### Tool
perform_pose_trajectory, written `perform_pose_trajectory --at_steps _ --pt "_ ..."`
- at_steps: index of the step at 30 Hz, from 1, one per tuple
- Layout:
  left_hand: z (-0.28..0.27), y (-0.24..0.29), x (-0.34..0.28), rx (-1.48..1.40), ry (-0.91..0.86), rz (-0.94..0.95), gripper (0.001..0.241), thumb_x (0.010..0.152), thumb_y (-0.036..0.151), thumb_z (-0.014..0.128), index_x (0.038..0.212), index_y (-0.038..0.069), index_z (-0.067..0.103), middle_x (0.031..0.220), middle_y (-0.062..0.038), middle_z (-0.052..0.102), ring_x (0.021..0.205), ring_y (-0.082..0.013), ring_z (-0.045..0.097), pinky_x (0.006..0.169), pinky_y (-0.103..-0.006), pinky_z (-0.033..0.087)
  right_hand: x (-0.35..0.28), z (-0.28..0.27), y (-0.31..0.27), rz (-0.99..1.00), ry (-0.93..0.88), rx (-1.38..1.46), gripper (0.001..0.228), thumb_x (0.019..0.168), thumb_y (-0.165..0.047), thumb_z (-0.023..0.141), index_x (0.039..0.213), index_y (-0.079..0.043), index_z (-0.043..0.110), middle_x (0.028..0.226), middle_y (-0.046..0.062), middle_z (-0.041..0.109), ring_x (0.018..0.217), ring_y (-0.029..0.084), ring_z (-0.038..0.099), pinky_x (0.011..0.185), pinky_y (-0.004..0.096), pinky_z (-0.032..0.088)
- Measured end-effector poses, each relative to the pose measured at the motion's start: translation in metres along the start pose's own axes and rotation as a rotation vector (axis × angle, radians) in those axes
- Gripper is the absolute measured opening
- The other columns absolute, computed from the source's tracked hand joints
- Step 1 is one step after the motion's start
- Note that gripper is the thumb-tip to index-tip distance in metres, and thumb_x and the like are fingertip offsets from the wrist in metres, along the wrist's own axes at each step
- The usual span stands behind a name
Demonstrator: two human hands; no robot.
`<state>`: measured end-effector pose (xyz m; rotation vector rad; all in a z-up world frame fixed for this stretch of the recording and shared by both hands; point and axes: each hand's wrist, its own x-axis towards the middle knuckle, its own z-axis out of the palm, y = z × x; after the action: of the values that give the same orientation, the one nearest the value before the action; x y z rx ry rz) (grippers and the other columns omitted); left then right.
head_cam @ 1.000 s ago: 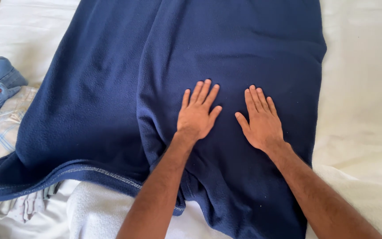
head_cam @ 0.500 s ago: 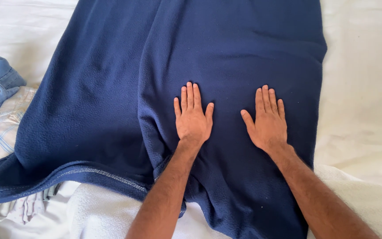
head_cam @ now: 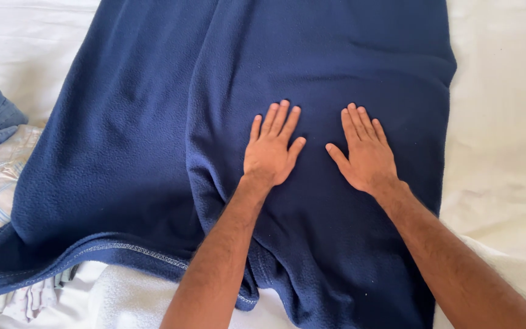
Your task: The person folds a large dark blue bed sheet on a white bed surface. They smooth the fabric with both hands, fold the bottom edge up, and then fold the sides inward to create a neat rectangular shape.
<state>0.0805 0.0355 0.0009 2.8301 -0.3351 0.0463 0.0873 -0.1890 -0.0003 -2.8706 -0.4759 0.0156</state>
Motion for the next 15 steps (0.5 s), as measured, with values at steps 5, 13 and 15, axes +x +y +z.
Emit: perform_pose_trajectory --at_steps 5,13,15 --pt "0.004 0.0 -0.005 0.025 0.045 -0.148 0.071 0.106 0.049 0.036 0.163 0.013 0.018 0.171 -0.007 0.015 0.158 -0.0233 0.01 0.127 -0.0459 0.008 -0.007 0.006 0.01 0.049 0.009 -0.042 0.083 0.102 -0.058 0.036 0.162 -0.003 0.018 0.17 0.014 0.016 0.157 0.026 0.009 0.126 0.046 0.008" --pt "0.008 0.005 -0.015 0.056 0.079 -0.325 0.075 0.107 0.051 0.031 0.163 0.006 0.013 0.172 -0.01 0.013 0.159 -0.025 0.008 0.128 -0.0469 0.007 -0.018 0.009 0.018 0.095 0.033 -0.025 0.083 0.103 -0.058 0.034 0.163 -0.002 0.018 0.171 0.015 0.016 0.159 0.026 0.009 0.127 0.047 0.007" --pt "0.008 0.007 -0.018 0.059 0.081 -0.379 0.076 0.106 0.051 0.03 0.163 0.004 0.011 0.171 -0.011 0.011 0.158 -0.0256 0.007 0.127 -0.0481 0.007 -0.02 0.011 0.02 0.112 0.037 -0.043 0.083 0.104 -0.058 0.032 0.162 -0.001 0.015 0.17 0.016 0.015 0.158 0.028 0.008 0.126 0.048 0.006"
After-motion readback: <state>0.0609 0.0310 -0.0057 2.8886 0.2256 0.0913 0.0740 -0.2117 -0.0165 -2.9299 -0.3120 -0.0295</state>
